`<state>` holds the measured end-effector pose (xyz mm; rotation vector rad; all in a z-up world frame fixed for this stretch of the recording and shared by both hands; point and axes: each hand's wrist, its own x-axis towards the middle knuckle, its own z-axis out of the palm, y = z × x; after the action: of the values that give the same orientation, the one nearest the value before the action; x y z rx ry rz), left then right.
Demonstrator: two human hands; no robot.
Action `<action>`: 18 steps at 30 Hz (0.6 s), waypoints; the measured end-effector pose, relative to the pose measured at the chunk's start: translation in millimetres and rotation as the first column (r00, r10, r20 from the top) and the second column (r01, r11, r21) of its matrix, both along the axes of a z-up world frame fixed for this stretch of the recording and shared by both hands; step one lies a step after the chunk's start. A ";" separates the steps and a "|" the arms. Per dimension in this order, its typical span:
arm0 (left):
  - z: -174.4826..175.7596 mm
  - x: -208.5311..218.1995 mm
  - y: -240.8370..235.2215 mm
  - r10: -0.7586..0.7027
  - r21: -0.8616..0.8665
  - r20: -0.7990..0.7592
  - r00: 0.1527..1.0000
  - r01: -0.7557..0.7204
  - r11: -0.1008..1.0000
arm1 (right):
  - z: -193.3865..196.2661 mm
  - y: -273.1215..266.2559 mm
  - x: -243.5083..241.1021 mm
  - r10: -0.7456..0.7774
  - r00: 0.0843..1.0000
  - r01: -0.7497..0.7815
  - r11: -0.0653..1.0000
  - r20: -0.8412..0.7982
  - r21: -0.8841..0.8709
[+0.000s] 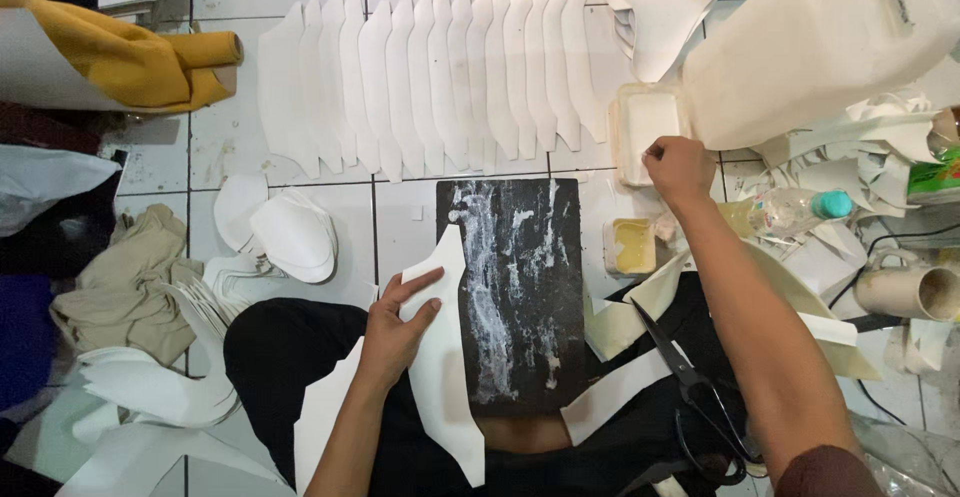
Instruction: The person cuts a white shoe part with scissors, then uses a small cloth to apply a substance from a container onto the edges of the part while it rests on a dark board. The person repeats this process on several similar white parts, placing the finished ones in a row on the floor.
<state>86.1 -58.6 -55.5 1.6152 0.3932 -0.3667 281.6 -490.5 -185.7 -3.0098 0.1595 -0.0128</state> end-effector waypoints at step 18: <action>-4.0 -10.3 -3.8 0.001 0.021 0.068 0.998 -0.003 1.000 | 49.5 26.4 -51.3 -0.010 1.000 0.007 0.990 0.026 0.142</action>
<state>75.8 -62.4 -59.4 1.6431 0.3479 -0.3063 230.3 -464.0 -136.2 -2.8651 0.1633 -0.0406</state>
